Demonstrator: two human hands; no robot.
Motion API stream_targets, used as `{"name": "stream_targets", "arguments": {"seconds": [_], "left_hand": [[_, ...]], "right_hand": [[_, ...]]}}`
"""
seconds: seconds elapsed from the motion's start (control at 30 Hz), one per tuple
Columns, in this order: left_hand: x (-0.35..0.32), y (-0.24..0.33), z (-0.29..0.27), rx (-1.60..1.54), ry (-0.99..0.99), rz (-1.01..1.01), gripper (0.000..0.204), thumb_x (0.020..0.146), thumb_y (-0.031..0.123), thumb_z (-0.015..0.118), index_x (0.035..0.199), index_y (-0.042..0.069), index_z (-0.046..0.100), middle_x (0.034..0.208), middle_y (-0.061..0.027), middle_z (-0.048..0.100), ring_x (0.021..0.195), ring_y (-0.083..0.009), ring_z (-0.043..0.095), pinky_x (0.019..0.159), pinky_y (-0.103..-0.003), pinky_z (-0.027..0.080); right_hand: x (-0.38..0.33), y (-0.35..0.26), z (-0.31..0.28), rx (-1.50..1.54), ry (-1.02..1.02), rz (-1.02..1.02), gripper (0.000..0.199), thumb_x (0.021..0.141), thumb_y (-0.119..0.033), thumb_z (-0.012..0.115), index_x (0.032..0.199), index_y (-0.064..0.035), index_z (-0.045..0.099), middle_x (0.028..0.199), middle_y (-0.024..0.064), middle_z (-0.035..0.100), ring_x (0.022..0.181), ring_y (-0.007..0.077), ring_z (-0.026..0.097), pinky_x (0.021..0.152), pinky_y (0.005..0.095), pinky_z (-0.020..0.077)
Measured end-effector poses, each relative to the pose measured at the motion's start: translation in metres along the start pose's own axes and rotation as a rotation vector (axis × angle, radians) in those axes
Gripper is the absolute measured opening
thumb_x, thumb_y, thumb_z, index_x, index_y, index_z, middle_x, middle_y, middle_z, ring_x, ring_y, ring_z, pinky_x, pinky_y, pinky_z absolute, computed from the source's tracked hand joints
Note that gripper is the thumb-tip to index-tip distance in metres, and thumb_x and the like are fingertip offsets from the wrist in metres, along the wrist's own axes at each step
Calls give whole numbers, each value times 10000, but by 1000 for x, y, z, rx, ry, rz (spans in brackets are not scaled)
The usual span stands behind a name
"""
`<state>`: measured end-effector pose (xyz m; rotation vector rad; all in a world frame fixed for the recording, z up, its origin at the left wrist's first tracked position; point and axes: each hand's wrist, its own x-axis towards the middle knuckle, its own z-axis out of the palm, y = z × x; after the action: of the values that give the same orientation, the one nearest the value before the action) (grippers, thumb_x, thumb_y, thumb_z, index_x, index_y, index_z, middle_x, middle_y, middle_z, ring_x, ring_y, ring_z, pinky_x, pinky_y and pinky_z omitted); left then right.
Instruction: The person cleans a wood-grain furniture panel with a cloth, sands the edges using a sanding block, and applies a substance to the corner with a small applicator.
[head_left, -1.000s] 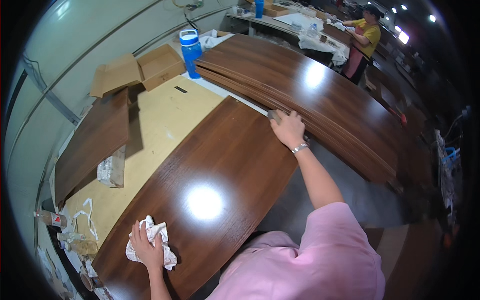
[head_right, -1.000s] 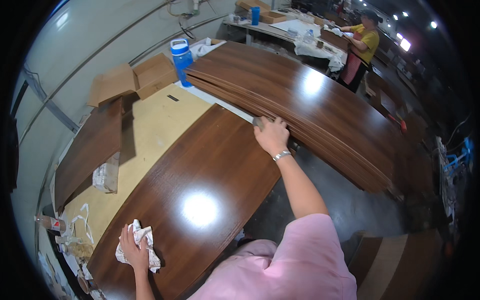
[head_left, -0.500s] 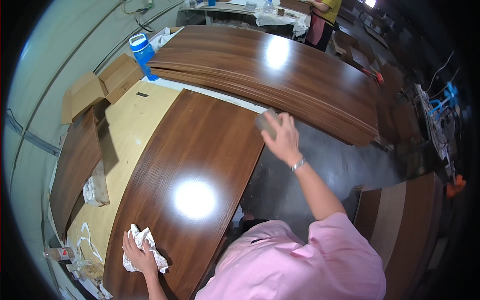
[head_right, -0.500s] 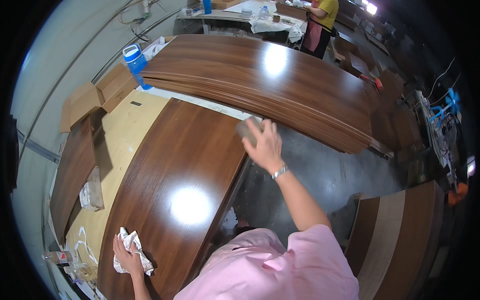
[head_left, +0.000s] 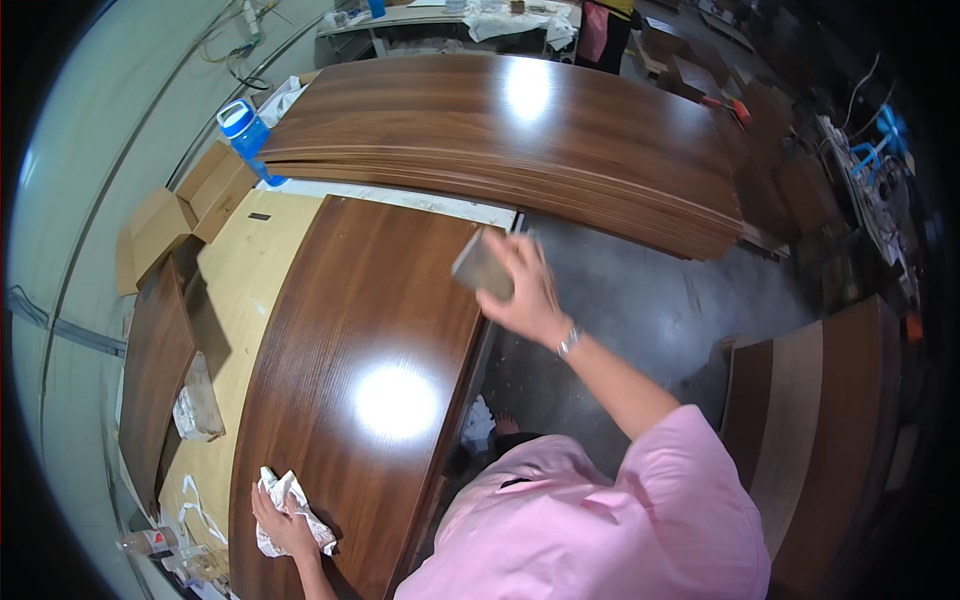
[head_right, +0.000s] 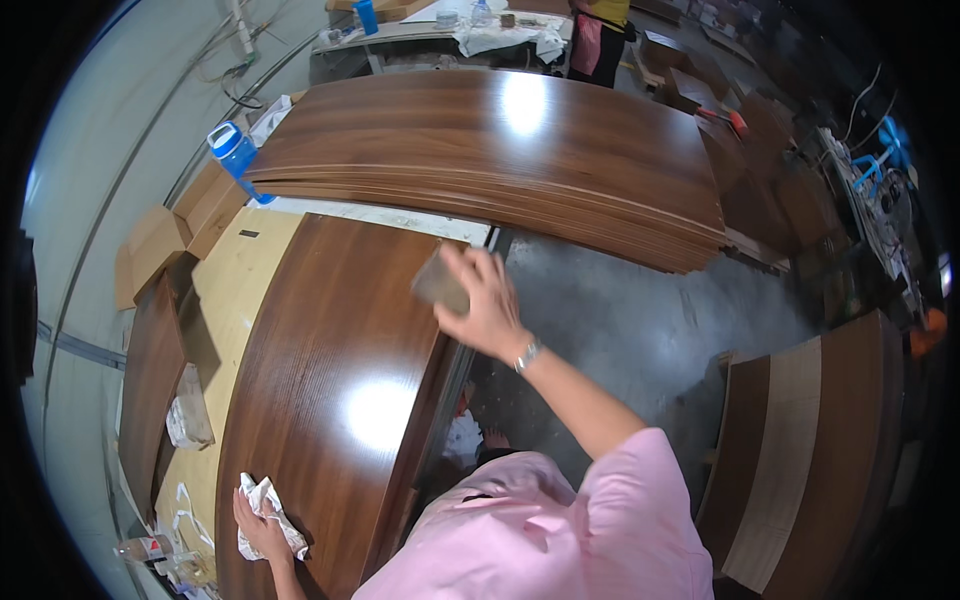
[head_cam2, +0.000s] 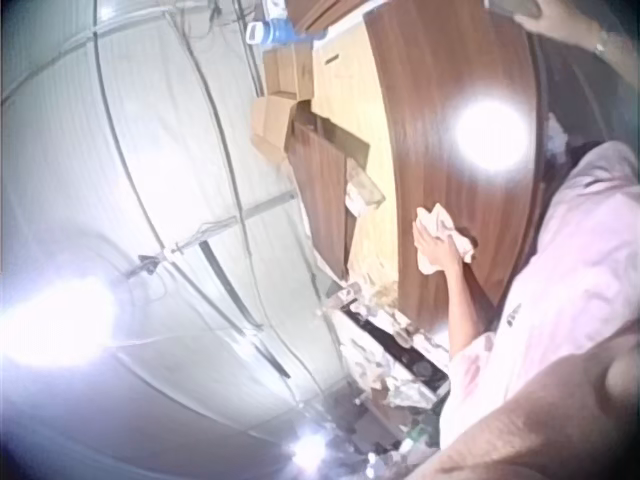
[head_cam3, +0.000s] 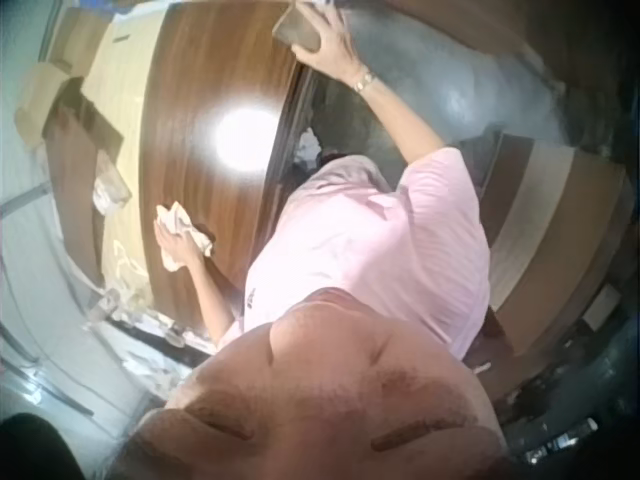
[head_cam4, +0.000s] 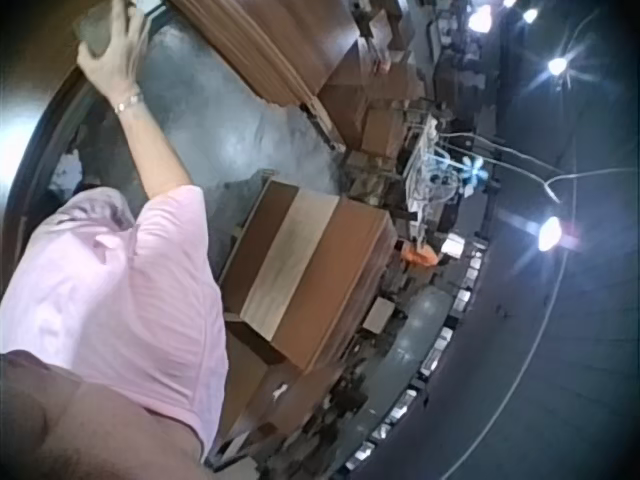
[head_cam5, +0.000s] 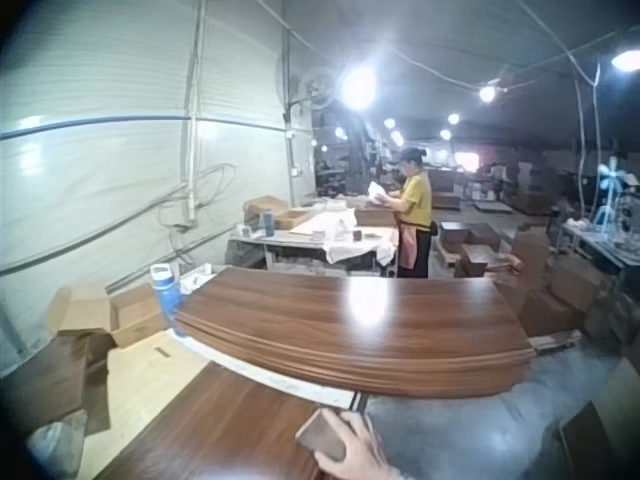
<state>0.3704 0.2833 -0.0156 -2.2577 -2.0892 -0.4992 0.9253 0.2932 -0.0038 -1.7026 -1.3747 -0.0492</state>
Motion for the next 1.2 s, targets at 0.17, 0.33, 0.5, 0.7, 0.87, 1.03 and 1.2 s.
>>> {"name": "stream_targets", "arguments": {"seconds": [0.17,0.33,0.5,0.7,0.87,1.03,1.2], "left_hand": [[2,-3,6,-11,12,0,527,934,190,596,1392,-41,473,1476,-203,449,1355,-391,407,1140,-482,293],[5,0,3,32,22,20,518,947,208,586,1387,-43,476,1467,-206,456,1346,-396,411,1133,-484,304],[3,-3,4,23,46,48,487,935,211,605,1326,-64,515,1426,-240,483,1321,-418,427,1119,-496,319],[1,3,5,43,93,121,498,918,262,631,1307,-37,542,1393,-239,507,1290,-424,454,1092,-509,341],[5,12,4,38,88,120,539,903,325,632,1322,-4,553,1411,-213,506,1320,-399,437,1107,-513,325],[6,-20,-9,-80,28,243,568,891,401,646,1350,78,557,1460,-167,482,1360,-368,417,1123,-570,285],[-29,-79,-59,73,-186,151,621,891,465,645,1419,173,502,1516,-97,445,1436,-302,349,1111,-695,195]], "right_hand": [[-6,0,15,-99,-87,14,811,690,-319,730,1411,-51,474,1200,137,493,1056,333,477,906,454,464],[-125,-96,12,164,-364,-277,822,652,-336,748,1410,-109,524,1152,99,535,971,297,487,884,423,475],[-86,-86,16,147,-137,-153,760,670,-337,737,1374,-107,568,1191,157,526,1085,344,506,956,477,457],[-82,-72,20,-68,-66,22,758,706,-287,743,1406,-102,518,1123,101,498,1029,298,482,897,422,463],[-222,-209,32,92,-290,-288,795,657,-350,747,1395,-133,547,1139,114,525,957,298,482,845,437,455],[-298,-302,45,326,-606,-579,854,637,-315,790,1418,-121,507,1134,111,523,881,272,503,760,399,442],[-286,-291,46,126,-289,-347,794,622,-266,777,1369,-111,559,1133,125,540,896,296,516,760,413,440]]}}
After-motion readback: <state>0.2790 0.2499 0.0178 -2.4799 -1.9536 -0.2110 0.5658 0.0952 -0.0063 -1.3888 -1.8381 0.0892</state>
